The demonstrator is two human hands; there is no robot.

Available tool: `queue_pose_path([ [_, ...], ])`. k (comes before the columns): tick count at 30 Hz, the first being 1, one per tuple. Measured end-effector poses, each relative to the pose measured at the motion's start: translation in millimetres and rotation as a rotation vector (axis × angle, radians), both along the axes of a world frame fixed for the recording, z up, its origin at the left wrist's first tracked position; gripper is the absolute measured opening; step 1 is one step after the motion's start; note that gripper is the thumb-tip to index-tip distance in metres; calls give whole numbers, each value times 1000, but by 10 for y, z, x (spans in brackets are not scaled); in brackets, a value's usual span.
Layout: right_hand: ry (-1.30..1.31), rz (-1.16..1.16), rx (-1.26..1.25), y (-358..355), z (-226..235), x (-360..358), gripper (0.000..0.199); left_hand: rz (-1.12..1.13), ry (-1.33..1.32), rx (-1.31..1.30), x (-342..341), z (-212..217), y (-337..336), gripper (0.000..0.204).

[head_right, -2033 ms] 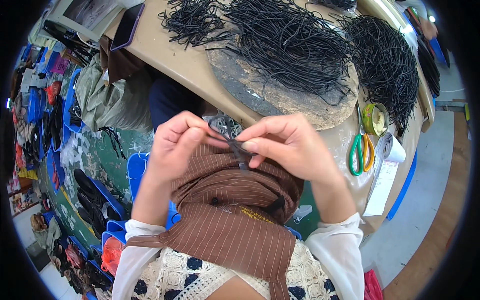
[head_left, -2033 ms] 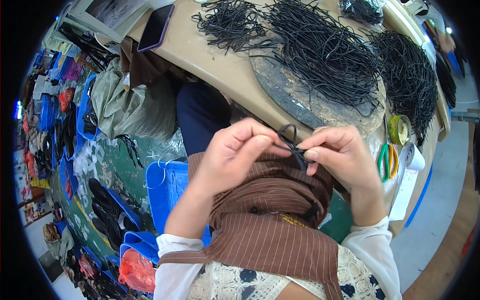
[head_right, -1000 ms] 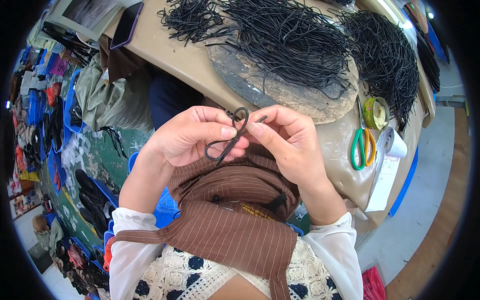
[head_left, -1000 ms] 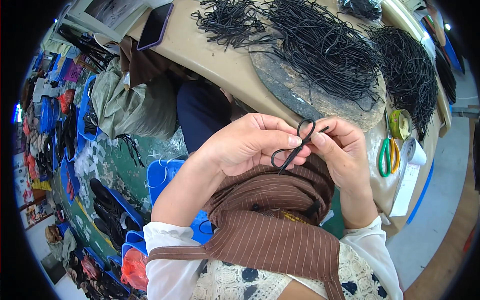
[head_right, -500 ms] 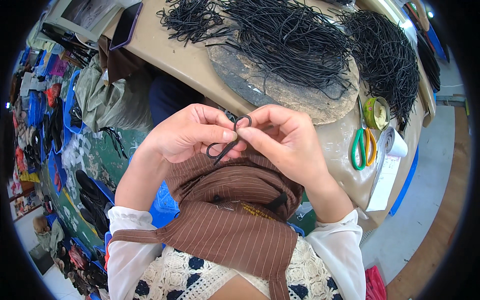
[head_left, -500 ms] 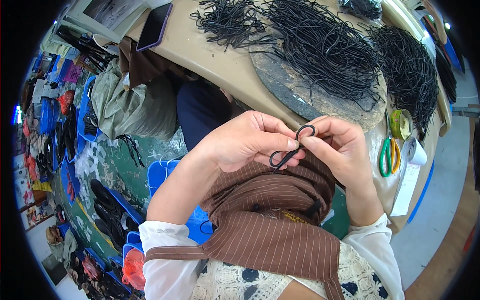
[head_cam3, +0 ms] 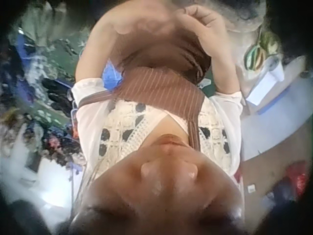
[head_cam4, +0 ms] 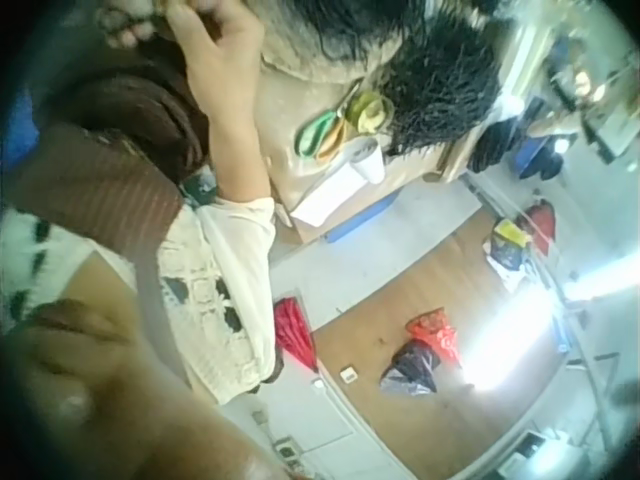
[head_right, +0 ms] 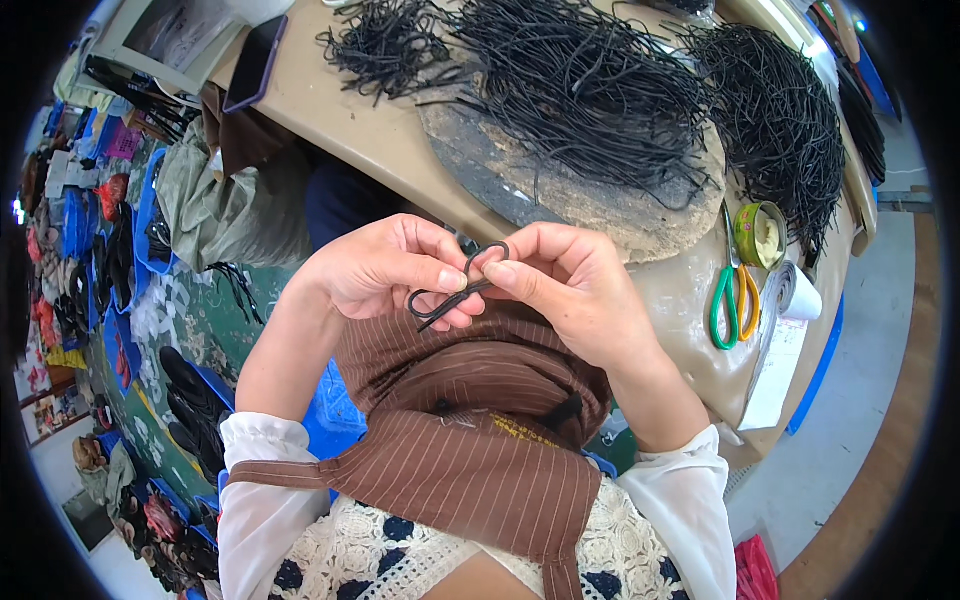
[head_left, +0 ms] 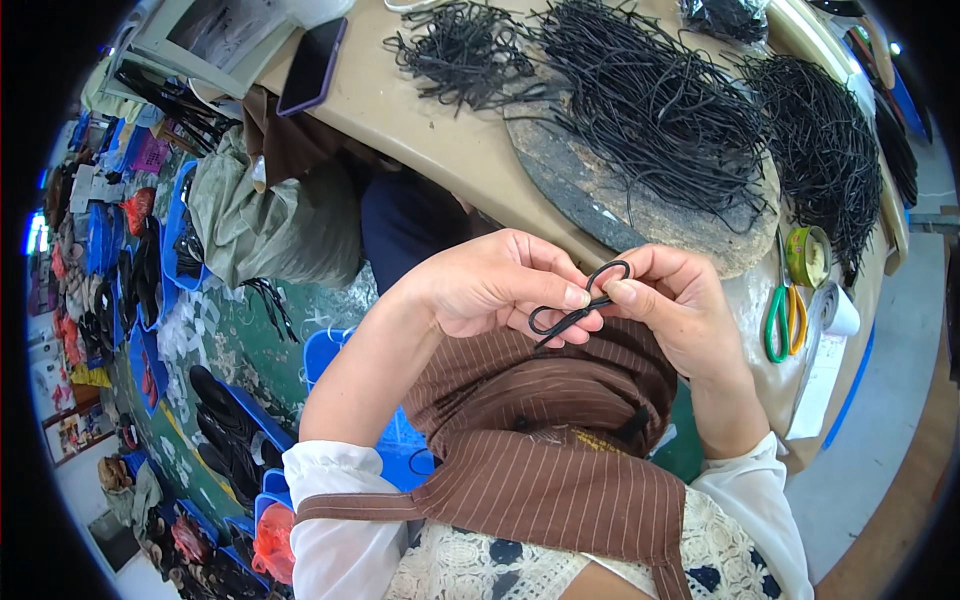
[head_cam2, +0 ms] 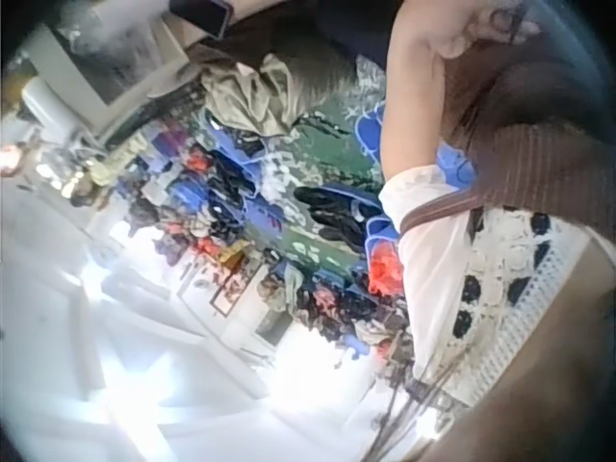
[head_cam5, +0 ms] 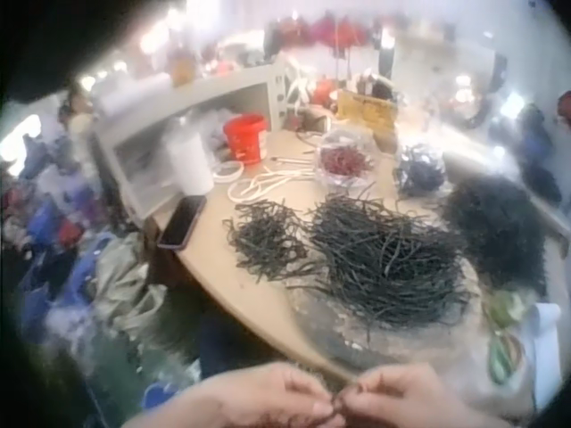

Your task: The person sits at a cluttered workbench and repeatedly ties small black elastic bands into loops by hand. They pick up individual bands from a large pile on the table, twist them into knots, and place the finished loops back onto the pile.

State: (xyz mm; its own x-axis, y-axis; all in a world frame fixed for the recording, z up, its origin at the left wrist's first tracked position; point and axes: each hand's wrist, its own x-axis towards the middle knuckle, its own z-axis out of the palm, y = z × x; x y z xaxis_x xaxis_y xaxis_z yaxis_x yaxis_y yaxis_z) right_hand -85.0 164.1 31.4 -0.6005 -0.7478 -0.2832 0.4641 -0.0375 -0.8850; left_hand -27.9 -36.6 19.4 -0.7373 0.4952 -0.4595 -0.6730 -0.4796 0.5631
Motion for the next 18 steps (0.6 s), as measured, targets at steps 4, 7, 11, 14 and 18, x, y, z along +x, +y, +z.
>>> queue_pose_path([
  [4,90,-140,-33,-82,39,10,25,180,285,-221,-257,124,-316,13],
  [7,133,-123,-24,-66,-59,-39,29,489,515,-668,-627,275,-734,26],
  [11,200,-191,58,-28,-197,-26,23,1003,685,-2147,-972,-91,-1537,58],
  [14,301,-244,139,76,-400,-57,18,829,-25,-2280,-911,-163,-1712,90],
  [18,336,-236,178,123,-511,-62,12,737,-58,-2182,-708,-623,-2038,93],
])
